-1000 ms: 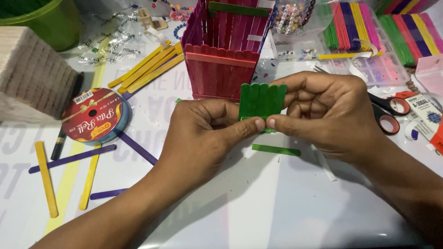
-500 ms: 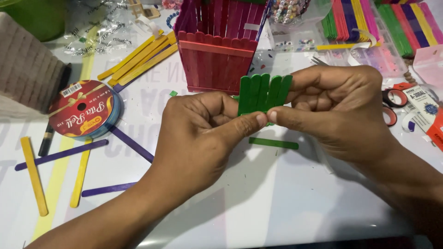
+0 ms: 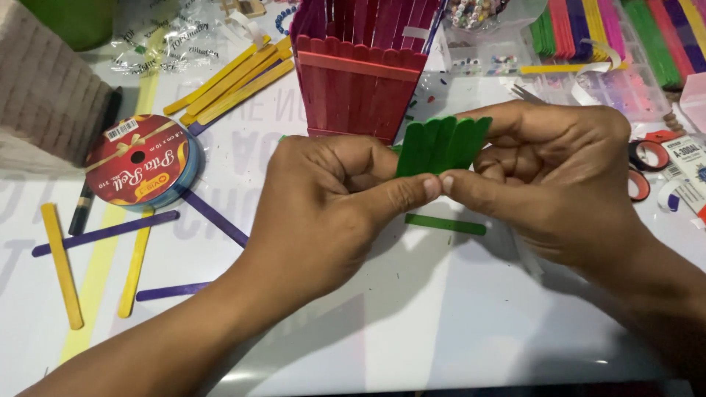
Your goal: The person is constructing a small structure by cutting green popsicle sticks and attaching them to a base with tape.
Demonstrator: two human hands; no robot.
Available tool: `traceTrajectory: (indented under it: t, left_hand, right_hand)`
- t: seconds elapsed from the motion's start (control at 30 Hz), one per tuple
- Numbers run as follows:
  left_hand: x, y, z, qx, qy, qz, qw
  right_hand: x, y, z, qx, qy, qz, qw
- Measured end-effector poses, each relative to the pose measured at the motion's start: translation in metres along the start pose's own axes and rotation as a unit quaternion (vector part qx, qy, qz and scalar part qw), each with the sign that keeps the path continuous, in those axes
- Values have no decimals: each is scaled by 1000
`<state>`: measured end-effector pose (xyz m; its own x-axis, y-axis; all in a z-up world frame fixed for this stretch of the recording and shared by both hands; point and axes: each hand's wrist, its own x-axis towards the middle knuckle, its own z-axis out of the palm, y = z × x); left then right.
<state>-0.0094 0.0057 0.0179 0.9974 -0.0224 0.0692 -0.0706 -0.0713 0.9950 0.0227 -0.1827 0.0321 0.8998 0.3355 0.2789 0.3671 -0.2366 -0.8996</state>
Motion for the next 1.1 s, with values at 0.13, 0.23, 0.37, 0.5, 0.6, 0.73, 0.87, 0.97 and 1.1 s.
traceTrajectory:
  t: [0.13, 0.23, 0.37, 0.5, 0.6, 0.73, 0.87, 0.97, 1.1]
  left_hand:
    - [5, 6, -5, -3, -24, -26, 999]
    - [11, 6, -12, -58, -74, -24, 995]
    - [20, 26, -36, 39, -136, -53, 988]
    - [24, 64, -50, 314, -273, -164, 894]
    - [24, 69, -47, 390, -365, -246, 809]
    - [23, 46, -43, 421, -427, -210, 772]
    - [20, 36, -38, 518, -378, -81, 763]
    - [16, 42, -38, 545, -296, -70, 781]
    - [14, 44, -42, 556, -266, -85, 783]
  right_hand:
    - [5, -10, -2, 45, -40, 22, 998]
    - [7, -12, -9, 67, -66, 31, 995]
    - [17, 2, -29, 1, -22, 13, 1000]
    - [29, 20, -41, 16, 33, 51, 998]
    - [25, 4, -33, -28, 6, 58, 998]
    - [23, -2, -23, -72, -10, 64, 995]
    - [23, 2, -24, -63, -19, 44, 997]
    - [24, 0, -23, -68, -8, 65, 996]
    - [23, 6, -24, -71, -15, 54, 996]
